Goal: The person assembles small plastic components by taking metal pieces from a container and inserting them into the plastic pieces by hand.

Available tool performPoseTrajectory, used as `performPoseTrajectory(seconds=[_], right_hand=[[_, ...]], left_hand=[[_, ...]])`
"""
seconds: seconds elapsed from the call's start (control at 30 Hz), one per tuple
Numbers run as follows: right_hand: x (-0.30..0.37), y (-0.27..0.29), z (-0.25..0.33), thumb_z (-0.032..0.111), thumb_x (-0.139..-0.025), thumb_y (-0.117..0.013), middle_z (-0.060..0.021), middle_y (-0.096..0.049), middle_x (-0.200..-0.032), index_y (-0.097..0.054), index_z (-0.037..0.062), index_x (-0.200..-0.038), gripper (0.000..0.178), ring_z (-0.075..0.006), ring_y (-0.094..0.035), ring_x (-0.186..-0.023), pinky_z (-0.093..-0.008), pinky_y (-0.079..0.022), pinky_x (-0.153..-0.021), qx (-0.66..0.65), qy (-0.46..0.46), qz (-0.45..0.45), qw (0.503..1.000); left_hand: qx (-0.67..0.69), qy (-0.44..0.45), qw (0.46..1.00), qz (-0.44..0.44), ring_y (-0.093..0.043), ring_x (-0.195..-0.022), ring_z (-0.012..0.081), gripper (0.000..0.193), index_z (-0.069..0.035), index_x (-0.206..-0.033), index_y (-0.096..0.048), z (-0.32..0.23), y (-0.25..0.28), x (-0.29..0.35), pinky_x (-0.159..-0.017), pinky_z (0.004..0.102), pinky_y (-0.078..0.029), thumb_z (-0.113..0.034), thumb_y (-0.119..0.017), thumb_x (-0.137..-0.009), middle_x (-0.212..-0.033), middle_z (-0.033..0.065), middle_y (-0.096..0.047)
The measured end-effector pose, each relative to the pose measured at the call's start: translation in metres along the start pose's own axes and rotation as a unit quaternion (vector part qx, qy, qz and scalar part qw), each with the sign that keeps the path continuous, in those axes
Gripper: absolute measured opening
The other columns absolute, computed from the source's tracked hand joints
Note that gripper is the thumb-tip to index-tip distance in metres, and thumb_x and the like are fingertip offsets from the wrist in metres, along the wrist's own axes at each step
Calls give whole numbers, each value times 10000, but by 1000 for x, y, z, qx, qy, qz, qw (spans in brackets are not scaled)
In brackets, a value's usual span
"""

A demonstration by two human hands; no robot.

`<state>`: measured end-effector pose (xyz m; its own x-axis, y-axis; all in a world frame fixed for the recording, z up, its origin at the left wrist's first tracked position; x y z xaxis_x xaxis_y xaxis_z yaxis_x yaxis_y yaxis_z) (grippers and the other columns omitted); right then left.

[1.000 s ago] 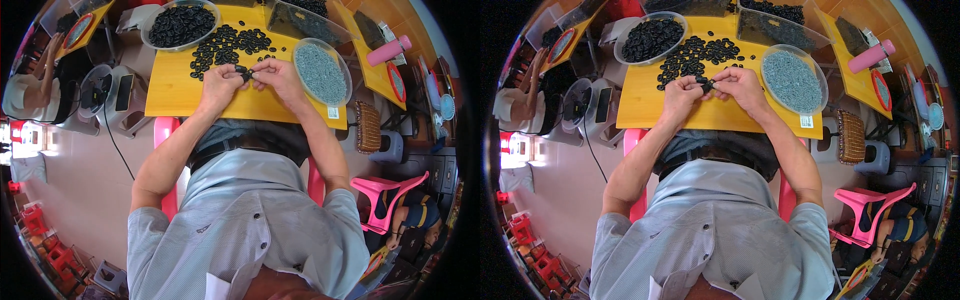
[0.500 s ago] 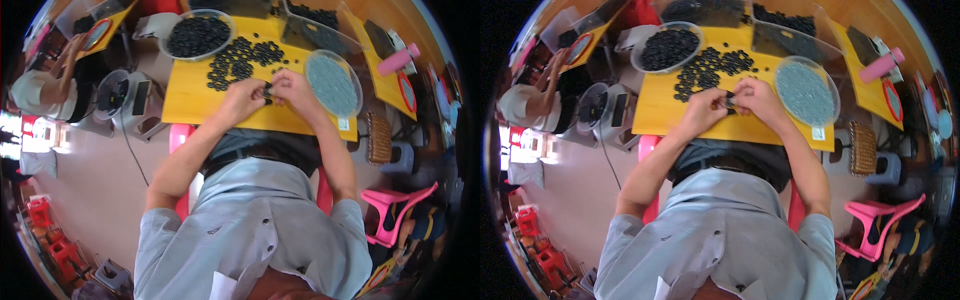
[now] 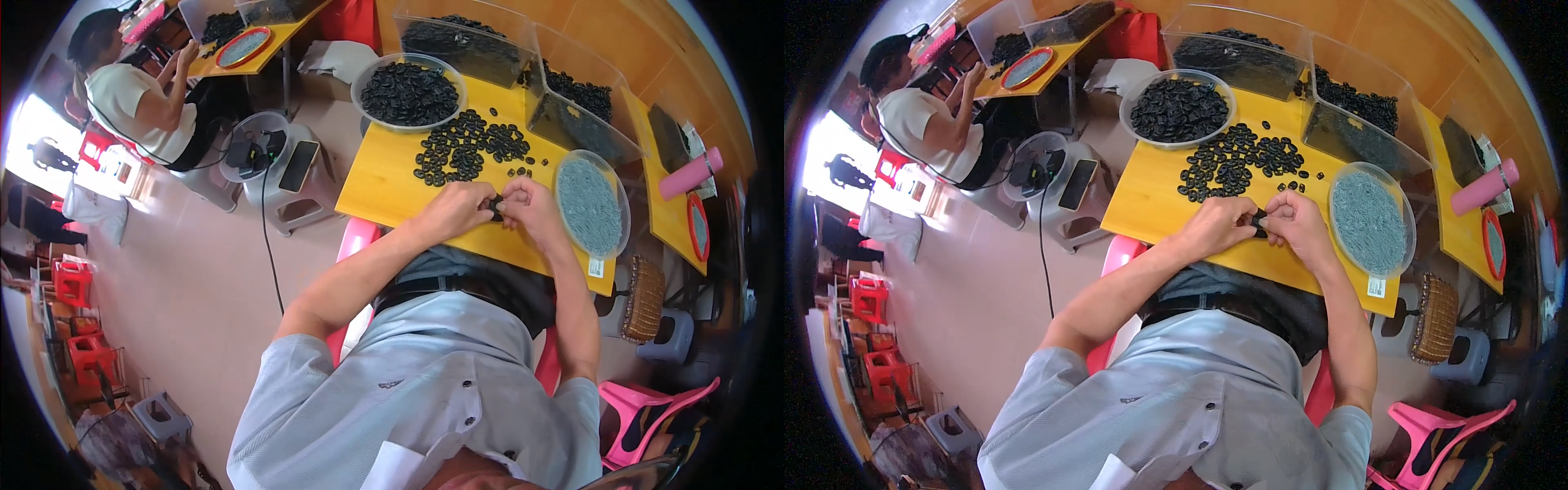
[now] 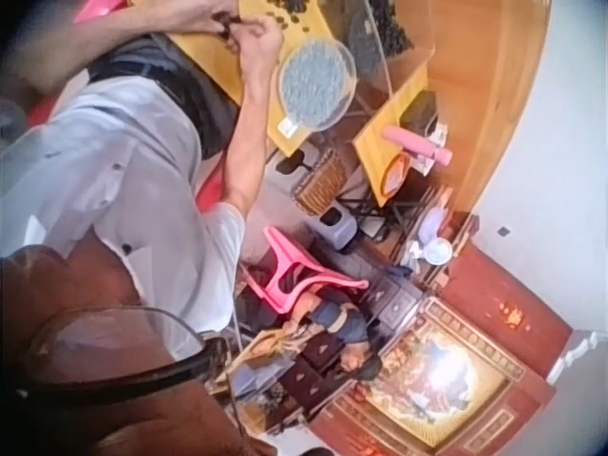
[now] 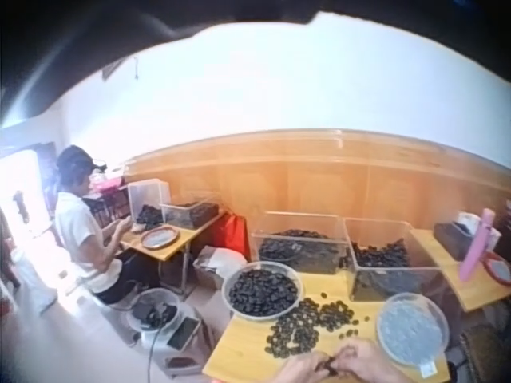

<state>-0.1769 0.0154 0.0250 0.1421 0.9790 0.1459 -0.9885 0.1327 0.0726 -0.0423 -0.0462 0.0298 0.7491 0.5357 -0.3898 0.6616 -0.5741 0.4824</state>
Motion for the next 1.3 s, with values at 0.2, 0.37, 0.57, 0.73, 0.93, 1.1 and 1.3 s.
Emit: performPoseTrajectory(seconds=[0.2,0.37,0.57,0.73,0.93,1.1,1.3], right_hand=[[-1,-1,-1,10,-831,-689,-37,-616,-706,-558,42,-928,166,-107,-587,-578,-229,-450,-517,-4,-20,15,1000],[1,-3,0,-27,-825,-685,-32,-613,-707,-560,40,-903,162,-112,-605,-568,-226,-471,-506,-17,-11,19,1000],[4,-1,-1,-13,-829,-686,-33,-611,-717,-556,41,-906,161,-109,-597,-578,-227,-465,-515,-18,-7,18,1000],[1,0,0,11,-836,-695,-34,-612,-722,-560,42,-917,160,-103,-588,-589,-226,-457,-523,-30,-15,14,999],[-1,1,-3,10,-838,-682,-33,-612,-711,-565,40,-936,155,-108,-591,-584,-236,-460,-527,-11,-12,22,1000],[-17,14,19,7,-833,-653,-53,-647,-729,-600,7,-898,84,-113,-618,-610,-249,-483,-550,103,-24,53,993],[-68,-6,118,62,-868,-647,-72,-698,-825,-672,-20,-1014,169,-115,-646,-720,-259,-520,-689,92,203,-35,974]], left_hand=[[-27,-9,1000,0,-661,-738,382,197,20,-891,-646,-1,1,0,-659,431,-526,-94,-718,-747,-782,194,-661],[-22,-1,1000,4,-660,-736,386,191,16,-893,-650,-2,1,1,-667,435,-526,-98,-713,-754,-782,198,-660],[-23,0,1000,12,-659,-732,391,179,21,-885,-650,-4,-2,1,-659,439,-521,-98,-705,-763,-769,202,-654],[-23,-14,999,-21,-664,-660,303,158,21,-852,-638,-3,2,3,-607,375,-526,-76,-719,-756,-731,164,-652],[-12,12,999,-30,-647,-625,251,160,22,-870,-632,2,-3,2,-591,339,-517,-53,-716,-755,-716,140,-646],[34,108,992,-56,-628,-607,191,187,15,-854,-611,12,-1,5,-590,327,-502,-87,-735,-758,-691,96,-632],[-43,62,997,30,-638,-672,316,169,5,-835,-643,6,-7,8,-629,408,-503,-139,-676,-752,-700,131,-634]])
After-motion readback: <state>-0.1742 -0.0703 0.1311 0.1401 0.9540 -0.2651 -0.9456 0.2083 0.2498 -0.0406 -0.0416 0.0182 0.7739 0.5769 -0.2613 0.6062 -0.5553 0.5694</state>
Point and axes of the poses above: each hand's wrist, its own x-axis away from the middle knuckle, its own y-axis out of the back of the hand, z = x × y, the point moved 7 cm from there along -x, towards the middle knuckle
